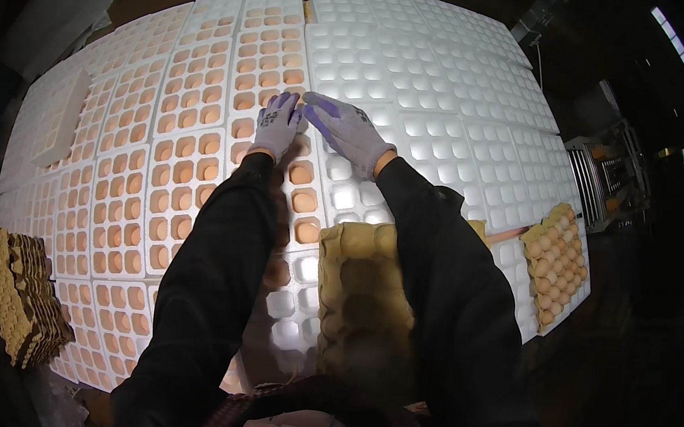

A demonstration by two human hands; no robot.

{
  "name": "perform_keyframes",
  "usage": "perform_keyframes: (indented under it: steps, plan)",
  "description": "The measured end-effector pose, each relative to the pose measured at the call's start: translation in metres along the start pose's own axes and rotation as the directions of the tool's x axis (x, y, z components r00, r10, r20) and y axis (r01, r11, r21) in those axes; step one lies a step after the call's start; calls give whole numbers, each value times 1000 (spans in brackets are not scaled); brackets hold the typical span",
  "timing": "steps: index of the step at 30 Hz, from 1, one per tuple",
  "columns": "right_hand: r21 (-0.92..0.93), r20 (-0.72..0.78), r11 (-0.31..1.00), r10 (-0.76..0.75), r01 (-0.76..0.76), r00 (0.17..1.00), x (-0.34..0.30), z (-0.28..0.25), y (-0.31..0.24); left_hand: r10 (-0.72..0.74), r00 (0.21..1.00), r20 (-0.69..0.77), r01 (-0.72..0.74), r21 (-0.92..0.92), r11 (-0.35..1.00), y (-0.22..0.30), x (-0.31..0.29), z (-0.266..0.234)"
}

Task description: The person sorts eggs from one tray into another, transferring them by hand while wearing gloves at a workspace.

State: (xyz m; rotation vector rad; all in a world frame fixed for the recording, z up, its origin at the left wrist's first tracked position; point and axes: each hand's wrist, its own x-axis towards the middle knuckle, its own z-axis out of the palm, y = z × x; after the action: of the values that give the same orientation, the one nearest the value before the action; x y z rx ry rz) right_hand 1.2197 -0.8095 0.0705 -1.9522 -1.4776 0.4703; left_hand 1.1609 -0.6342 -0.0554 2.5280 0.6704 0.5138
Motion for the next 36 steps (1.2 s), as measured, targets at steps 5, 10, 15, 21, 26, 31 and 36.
perform_keyframes:
  steps: [5,10,15,21,26,31,36]
  plan:
    - [285,-282,922,342,-262,896,-167,-99,-73,-53,960,276,42,43,998,38,5,-3]
    - [-43,-351,785,567,-618,745,-328,-117,-73,280,960,24,-221,-556,802,141,-86,-55]
    - [-202,-188,687,672,-698,716,-369,-63,-58,718,615,327,-610,-381,695,281,-227,-75]
    - [141,-456,856,502,-497,735,-413,-81,-61,473,804,362,-22,-776,630,273,-258,-56]
    - [-324,-51,679,682,-658,729,-396,-60,-81,493,725,481,-392,-300,870,308,-277,-89]
    - [796,-203,531,686,-290,699,-444,-74,-63,474,619,626,-466,-194,863,314,-300,-79]
    - [-125,-136,919,357,-374,924,-445,-82,-81,597,697,397,-609,-113,785,315,-317,-102]
